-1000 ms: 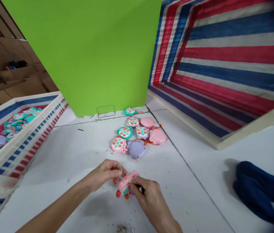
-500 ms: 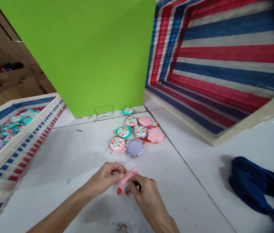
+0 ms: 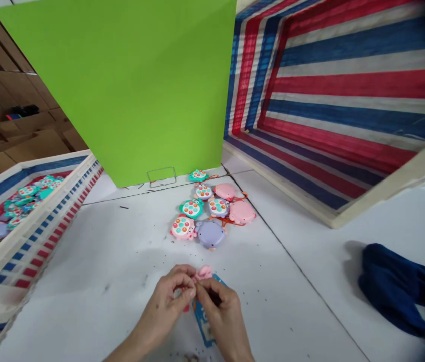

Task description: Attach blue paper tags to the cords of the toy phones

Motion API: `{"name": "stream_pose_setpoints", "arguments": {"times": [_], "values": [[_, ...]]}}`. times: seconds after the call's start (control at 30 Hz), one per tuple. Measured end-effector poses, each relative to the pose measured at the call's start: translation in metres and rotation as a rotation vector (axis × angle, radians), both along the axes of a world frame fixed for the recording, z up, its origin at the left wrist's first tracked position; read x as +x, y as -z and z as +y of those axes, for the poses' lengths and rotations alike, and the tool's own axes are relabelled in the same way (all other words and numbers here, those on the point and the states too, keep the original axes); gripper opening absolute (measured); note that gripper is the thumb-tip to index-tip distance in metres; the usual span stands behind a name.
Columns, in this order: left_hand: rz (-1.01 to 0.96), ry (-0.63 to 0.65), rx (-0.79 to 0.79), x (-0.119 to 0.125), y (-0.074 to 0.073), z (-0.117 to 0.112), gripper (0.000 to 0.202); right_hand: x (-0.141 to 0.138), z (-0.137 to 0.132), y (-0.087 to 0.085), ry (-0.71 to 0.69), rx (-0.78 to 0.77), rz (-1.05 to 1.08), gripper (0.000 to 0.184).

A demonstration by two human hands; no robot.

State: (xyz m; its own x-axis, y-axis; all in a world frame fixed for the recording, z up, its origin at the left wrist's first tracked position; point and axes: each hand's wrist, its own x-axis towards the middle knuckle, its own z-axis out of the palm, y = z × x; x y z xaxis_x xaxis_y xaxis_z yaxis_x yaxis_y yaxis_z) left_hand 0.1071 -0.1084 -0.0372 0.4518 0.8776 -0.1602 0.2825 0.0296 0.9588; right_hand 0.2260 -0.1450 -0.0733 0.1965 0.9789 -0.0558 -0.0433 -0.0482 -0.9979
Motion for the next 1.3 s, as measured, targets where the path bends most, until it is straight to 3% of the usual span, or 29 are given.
{"name": "stream_pose_setpoints", "arguments": {"times": [0.17,0.33,0.5,0.63,0.83,1.07,1.2,1.3], "values": [[-0.041,-0.14,-0.012,0.001,0.006,-0.01,0.026,-0.002,0.0,0.007,0.009,-0.004,0.202,0.021],[-0.103,-0.214,-0.041,0.003,0.011,-0.012,0.026,-0.001,0.003,0.013,-0.074,0.02,0.212,0.026],[-0.129,-0.165,-0.074,0.002,0.009,-0.005,0.027,0.011,0.003,0.006,-0.163,0.086,-0.104,0.029],[-0.116,-0.301,-0.027,0.0,-0.001,0.004,0.022,0.032,0.004,-0.015,-0.142,0.179,-0.347,0.029],[-0.147,-0.366,-0.08,0.004,-0.009,0.003,0.021,0.055,0.01,-0.041,-0.427,0.111,-0.793,0.027],[-0.355,-0.358,-0.164,0.0,-0.009,0.003,0.018,0.066,0.016,-0.066,-0.714,0.035,-0.973,0.026],[-0.367,-0.291,-0.158,-0.005,-0.01,-0.002,0.016,0.076,0.016,-0.075,-0.708,-0.048,-1.133,0.027],[-0.322,-0.214,-0.155,-0.005,-0.005,-0.005,0.015,0.084,0.014,-0.078,-0.707,-0.03,-1.108,0.026]]}}
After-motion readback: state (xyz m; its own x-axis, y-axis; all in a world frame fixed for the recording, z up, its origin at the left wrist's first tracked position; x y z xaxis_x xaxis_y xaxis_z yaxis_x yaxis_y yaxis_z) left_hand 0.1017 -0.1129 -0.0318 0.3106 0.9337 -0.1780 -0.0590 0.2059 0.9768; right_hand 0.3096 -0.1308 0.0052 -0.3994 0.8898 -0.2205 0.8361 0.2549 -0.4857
